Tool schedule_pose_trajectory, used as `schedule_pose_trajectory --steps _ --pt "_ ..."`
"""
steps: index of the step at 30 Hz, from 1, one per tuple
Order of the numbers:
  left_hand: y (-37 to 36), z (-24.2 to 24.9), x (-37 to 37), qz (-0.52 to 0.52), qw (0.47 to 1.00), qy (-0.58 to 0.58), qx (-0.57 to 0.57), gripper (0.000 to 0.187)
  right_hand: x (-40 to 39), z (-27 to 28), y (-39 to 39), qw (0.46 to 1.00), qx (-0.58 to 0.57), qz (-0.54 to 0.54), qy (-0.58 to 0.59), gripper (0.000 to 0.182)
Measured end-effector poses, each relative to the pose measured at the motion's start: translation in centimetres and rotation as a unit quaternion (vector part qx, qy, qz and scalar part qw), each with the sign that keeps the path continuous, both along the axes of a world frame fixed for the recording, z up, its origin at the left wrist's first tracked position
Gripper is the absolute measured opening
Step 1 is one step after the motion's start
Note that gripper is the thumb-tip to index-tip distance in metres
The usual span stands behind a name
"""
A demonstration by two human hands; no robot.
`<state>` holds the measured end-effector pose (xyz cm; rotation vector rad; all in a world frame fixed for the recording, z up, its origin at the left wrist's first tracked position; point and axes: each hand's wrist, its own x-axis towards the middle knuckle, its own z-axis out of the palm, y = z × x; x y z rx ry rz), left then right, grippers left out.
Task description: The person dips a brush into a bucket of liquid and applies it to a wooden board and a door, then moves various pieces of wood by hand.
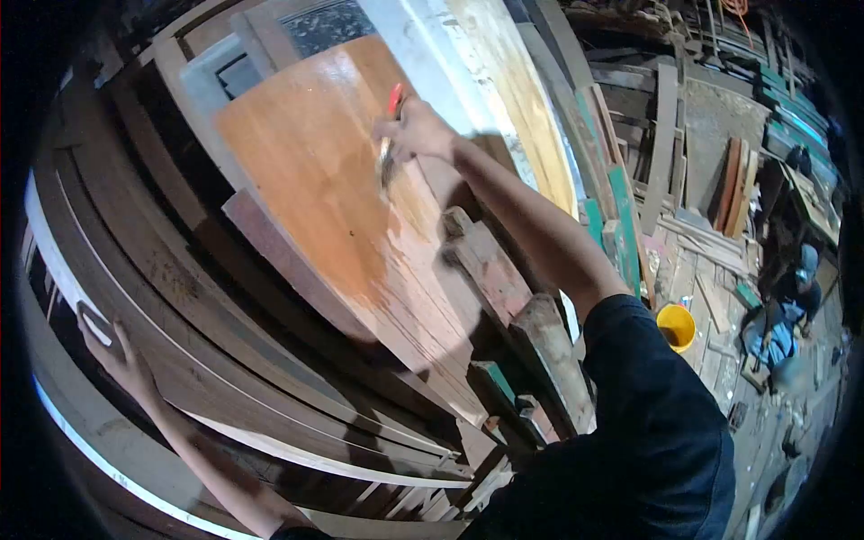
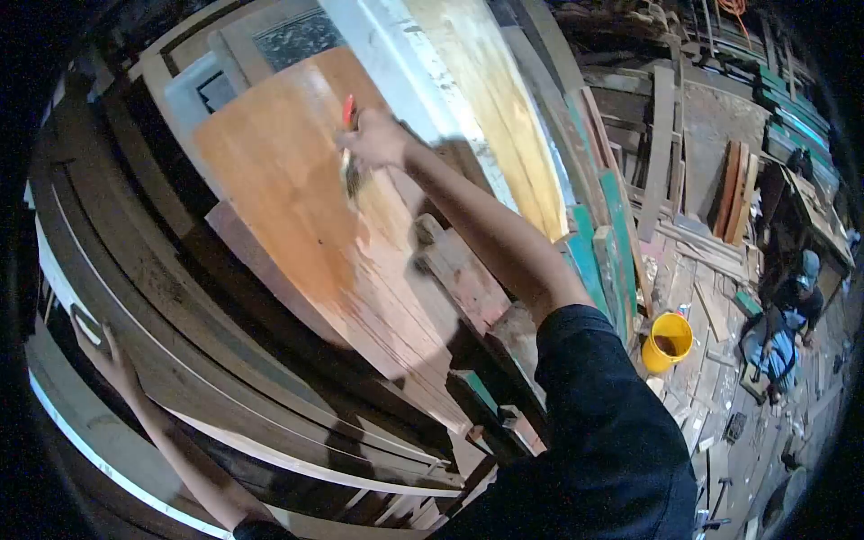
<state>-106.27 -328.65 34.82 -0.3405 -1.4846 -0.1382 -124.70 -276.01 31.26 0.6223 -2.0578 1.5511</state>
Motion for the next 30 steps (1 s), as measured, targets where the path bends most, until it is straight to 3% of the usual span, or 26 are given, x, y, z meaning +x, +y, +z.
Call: schedule_pose_trajectory --steps 2,4,7,8,9,11,12,13,14,15,16,18,19,20,22,23,24,25,26,27,30 --pt "0.8 0.3 0.5 0.007 1.000 -0.011 -0.005 0.059 -0.3 2.9 -0.6 0.996 -0.041 -0.050 0.062 0.027" --pt "-0.1 0.3 0.1 0.015 1.000 -0.008 -0.006 0.059 -0.4 2.8 -1.8 0.981 -0.149 0.018 0.121 0.029" --pt "1.3 -0.2 0.3 -0.019 0.999 -0.014 0.044 0.063 -1.1 -2.7 -3.1 0.934 -0.270 0.055 0.229 0.026" --pt "1.3 -0.1 0.0 -0.049 0.997 -0.014 0.055 0.064 -3.4 -6.2 -2.4 0.963 -0.167 -0.102 0.184 0.026" --pt "0.9 0.1 0.0 -0.021 0.999 -0.010 0.037 0.066 -6.2 -11.3 -2.1 0.922 -0.082 -0.184 0.332 0.027" --pt "0.5 0.1 -0.2 0.004 1.000 0.007 0.027 0.067 -0.1 -14.8 -4.7 0.936 -0.271 0.010 0.223 0.037" --pt "0.4 0.0 -0.4 0.004 0.999 0.010 0.031 0.067 2.9 -16.0 -4.5 0.970 -0.202 -0.020 0.135 0.040" --pt "0.9 -0.3 -0.4 -0.055 0.996 -0.010 0.074 0.067 3.8 -18.0 -4.9 0.974 -0.198 -0.015 0.108 0.042" --pt "0.3 -0.3 -0.6 -0.031 0.998 0.000 0.061 0.067 4.2 -19.3 -5.2 0.977 -0.196 -0.014 0.079 0.043" --pt "-0.4 -0.1 -0.7 -0.009 0.999 0.008 0.046 0.068 4.4 -20.1 -5.0 0.982 -0.108 -0.027 0.155 0.040" --pt "-0.8 -0.1 -0.8 0.013 0.999 0.016 0.028 0.068 4.8 -20.9 -4.5 0.990 -0.071 -0.023 0.123 0.036" --pt "-0.9 0.1 -0.9 0.007 1.000 0.007 0.027 0.069 7.6 -18.2 -4.4 0.998 0.002 -0.016 0.063 0.028" --pt "-0.9 0.2 -0.8 0.005 1.000 0.007 0.029 0.069 6.9 -17.5 -3.8 0.984 0.093 -0.077 0.132 0.028" --pt "-0.4 0.1 -0.5 0.023 0.999 0.003 0.036 0.067 2.2 -18.6 -3.5 0.977 0.041 -0.095 0.185 0.026" --pt "0.0 0.0 -0.2 0.008 0.998 -0.015 0.056 0.067 2.0 -12.8 -4.7 0.988 0.027 -0.063 0.141 0.022" --pt "-0.2 -0.1 -0.3 -0.023 0.997 -0.028 0.068 0.068 -1.8 -10.9 -4.9 0.975 -0.020 0.010 0.221 0.024" --pt "-0.2 -0.1 -0.3 -0.053 0.995 -0.039 0.079 0.069 -4.3 -8.8 -4.8 0.978 0.034 -0.068 0.195 0.028" --pt "0.2 -0.2 -0.2 -0.069 0.994 -0.035 0.082 0.069 -3.6 -5.2 -6.2 0.987 -0.085 0.011 0.139 0.031" --pt "-0.2 0.1 -0.1 0.034 0.999 0.003 0.031 0.069 -1.2 -1.8 -7.5 0.977 -0.096 -0.031 0.186 0.031" --pt "-0.2 0.1 0.0 0.053 0.998 0.012 0.028 0.069 0.9 0.9 -8.4 0.964 -0.107 -0.073 0.232 0.032" --pt "0.3 0.0 0.1 0.033 0.998 0.001 0.049 0.069 0.7 3.9 -9.6 0.920 -0.136 -0.002 0.368 0.025"
